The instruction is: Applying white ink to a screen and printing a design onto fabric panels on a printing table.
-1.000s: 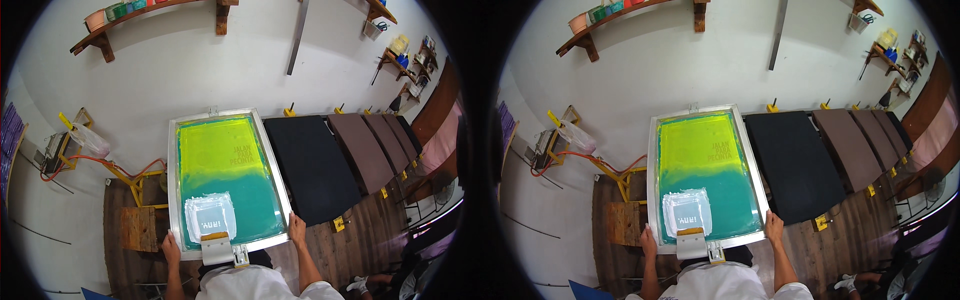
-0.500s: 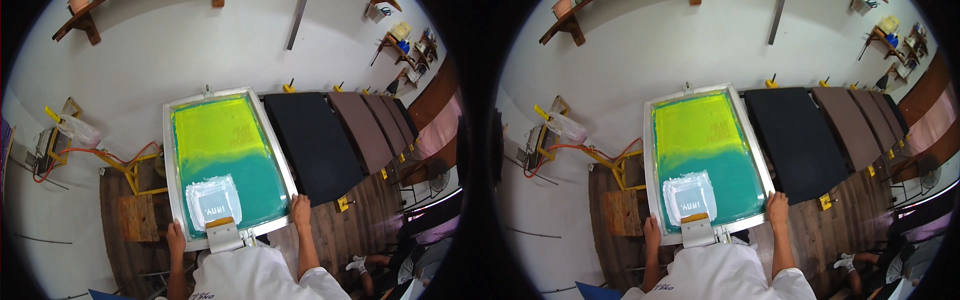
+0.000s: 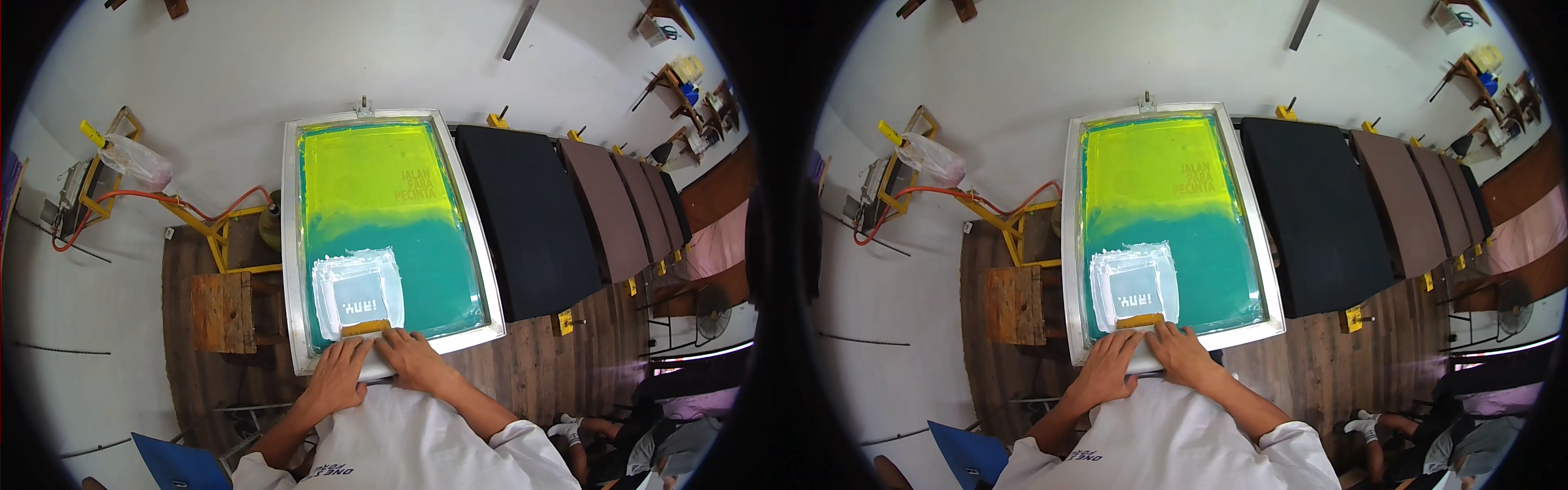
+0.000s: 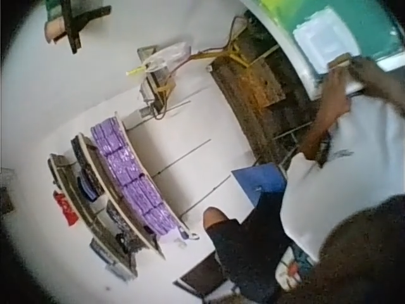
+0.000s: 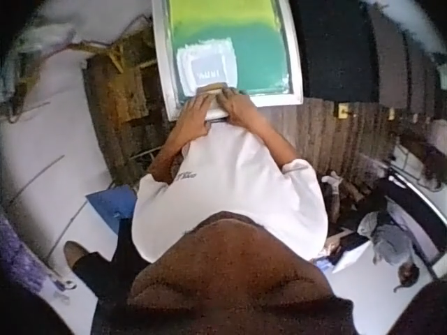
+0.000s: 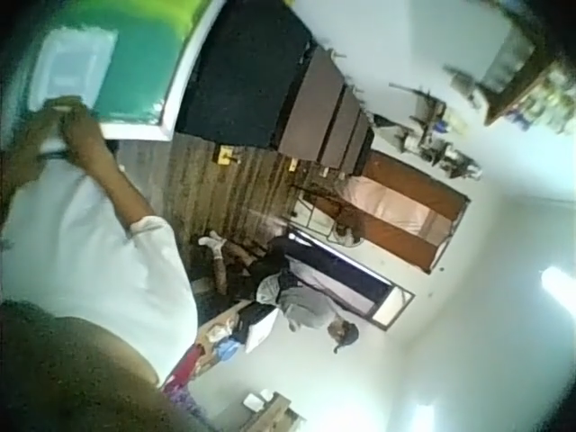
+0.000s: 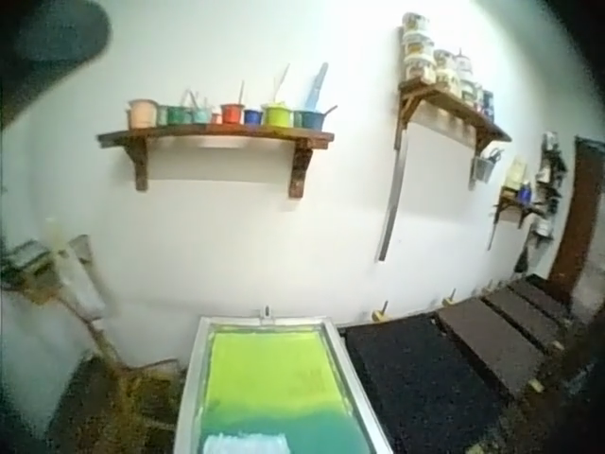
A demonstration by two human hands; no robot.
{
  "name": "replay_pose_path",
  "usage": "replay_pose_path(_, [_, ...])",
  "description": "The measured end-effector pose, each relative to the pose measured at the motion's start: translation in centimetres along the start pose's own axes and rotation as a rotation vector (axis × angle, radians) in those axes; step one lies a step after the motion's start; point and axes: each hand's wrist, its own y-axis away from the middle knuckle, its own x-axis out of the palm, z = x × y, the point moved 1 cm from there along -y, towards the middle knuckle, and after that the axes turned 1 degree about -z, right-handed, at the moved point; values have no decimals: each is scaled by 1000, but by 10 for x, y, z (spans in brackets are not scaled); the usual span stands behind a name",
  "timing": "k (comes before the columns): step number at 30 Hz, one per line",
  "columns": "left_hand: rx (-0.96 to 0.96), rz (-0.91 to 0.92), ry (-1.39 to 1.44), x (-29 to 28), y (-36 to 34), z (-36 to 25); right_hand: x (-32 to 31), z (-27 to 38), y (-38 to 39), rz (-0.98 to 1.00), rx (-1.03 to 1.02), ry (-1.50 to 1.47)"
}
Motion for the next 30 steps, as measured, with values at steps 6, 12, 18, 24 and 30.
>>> replay_pose_path(6, [-70,-223,-13,-2,-20,8,-4,-3,-25,-154,47,-80])
replay_pose_path(12, [-167,21,138,-16,-41,16,-12,-12,-38,-126,39,-189])
replay_pose_path(18, [-134,107,195,-57,-85,40,-53,-29,-73,-104,33,-219])
replay_pose_path(24, [-124,-178,221,-37,-90,56,-31,-36,-96,-252,43,-159])
replay_pose_path(30, [-34,-241,13,19,-15,25,12,4,-25,-308,33,-118])
